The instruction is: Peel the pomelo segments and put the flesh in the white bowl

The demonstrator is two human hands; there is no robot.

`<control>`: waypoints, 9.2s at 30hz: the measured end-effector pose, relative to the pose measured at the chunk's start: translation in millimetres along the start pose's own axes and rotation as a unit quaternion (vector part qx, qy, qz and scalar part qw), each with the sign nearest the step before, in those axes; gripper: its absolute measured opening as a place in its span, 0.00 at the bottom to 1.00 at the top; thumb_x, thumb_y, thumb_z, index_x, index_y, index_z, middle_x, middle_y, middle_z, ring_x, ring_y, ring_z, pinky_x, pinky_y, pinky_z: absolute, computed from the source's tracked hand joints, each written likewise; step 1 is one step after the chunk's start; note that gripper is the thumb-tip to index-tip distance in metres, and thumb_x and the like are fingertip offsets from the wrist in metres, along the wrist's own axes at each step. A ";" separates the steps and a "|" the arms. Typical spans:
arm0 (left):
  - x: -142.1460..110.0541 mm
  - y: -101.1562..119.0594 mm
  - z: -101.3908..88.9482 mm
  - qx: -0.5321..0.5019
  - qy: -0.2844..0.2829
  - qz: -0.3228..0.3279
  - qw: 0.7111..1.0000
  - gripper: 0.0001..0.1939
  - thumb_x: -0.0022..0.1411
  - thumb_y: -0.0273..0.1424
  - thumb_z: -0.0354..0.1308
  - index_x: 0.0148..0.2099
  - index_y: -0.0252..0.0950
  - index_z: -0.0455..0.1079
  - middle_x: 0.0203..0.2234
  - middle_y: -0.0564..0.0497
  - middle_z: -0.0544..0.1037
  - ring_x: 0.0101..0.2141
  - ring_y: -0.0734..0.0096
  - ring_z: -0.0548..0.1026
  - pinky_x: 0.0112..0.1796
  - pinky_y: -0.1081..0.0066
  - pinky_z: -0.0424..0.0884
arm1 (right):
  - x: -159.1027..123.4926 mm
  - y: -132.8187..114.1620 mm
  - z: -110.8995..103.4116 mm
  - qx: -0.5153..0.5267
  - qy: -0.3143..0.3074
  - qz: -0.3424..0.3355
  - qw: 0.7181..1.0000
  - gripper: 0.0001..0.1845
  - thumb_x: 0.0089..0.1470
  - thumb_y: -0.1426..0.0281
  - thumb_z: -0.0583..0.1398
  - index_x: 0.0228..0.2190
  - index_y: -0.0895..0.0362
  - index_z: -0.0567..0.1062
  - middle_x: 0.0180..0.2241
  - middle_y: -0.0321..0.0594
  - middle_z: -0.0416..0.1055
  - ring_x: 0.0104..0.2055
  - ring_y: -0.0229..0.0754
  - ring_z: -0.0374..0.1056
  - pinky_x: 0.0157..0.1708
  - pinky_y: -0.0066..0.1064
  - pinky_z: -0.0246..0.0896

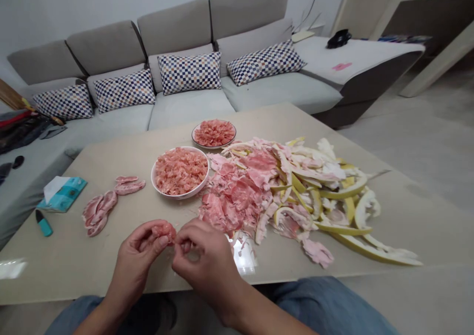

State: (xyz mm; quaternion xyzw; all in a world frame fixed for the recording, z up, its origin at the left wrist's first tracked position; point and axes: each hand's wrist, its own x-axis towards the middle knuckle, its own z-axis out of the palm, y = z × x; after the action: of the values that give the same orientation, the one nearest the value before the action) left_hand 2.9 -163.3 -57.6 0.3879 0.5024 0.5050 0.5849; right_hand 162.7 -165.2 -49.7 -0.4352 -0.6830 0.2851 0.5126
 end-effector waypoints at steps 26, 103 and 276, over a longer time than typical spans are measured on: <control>3.1 0.9 1.2 -0.061 -0.012 -0.053 0.997 0.14 0.48 0.30 0.72 0.38 0.33 0.77 0.34 0.48 0.79 0.36 0.70 0.76 0.41 0.73 0.72 | 0.0 9.6 -0.8 -0.024 -0.030 -0.026 0.999 0.06 0.57 0.75 0.58 0.29 0.56 0.74 0.28 0.39 0.72 0.31 0.40 0.68 0.31 0.31 0.64; 115.7 46.1 13.1 -0.098 -0.068 0.035 0.992 0.14 0.45 0.29 0.73 0.36 0.33 0.76 0.32 0.51 0.81 0.33 0.74 0.78 0.37 0.77 0.73 | 111.6 46.2 -0.8 0.231 -0.041 0.255 0.938 0.20 0.44 0.56 0.67 0.35 0.57 0.76 0.18 0.27 0.61 0.20 0.34 0.63 0.21 0.26 0.61; 149.8 64.8 -6.6 0.034 -0.060 0.099 0.993 0.19 0.49 0.32 0.70 0.44 0.34 0.77 0.45 0.44 0.79 0.42 0.62 0.76 0.46 0.65 0.71 | 127.8 47.8 -23.1 0.121 -0.033 0.167 0.978 0.18 0.48 0.58 0.66 0.38 0.56 0.78 0.42 0.45 0.77 0.44 0.50 0.71 0.47 0.41 0.65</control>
State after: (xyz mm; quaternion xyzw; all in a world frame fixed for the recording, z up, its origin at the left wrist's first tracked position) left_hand -18.8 -4.5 -25.9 0.4853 0.4422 0.5190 0.5473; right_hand 186.8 -31.3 -24.6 -0.4681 -0.5775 0.4617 0.4839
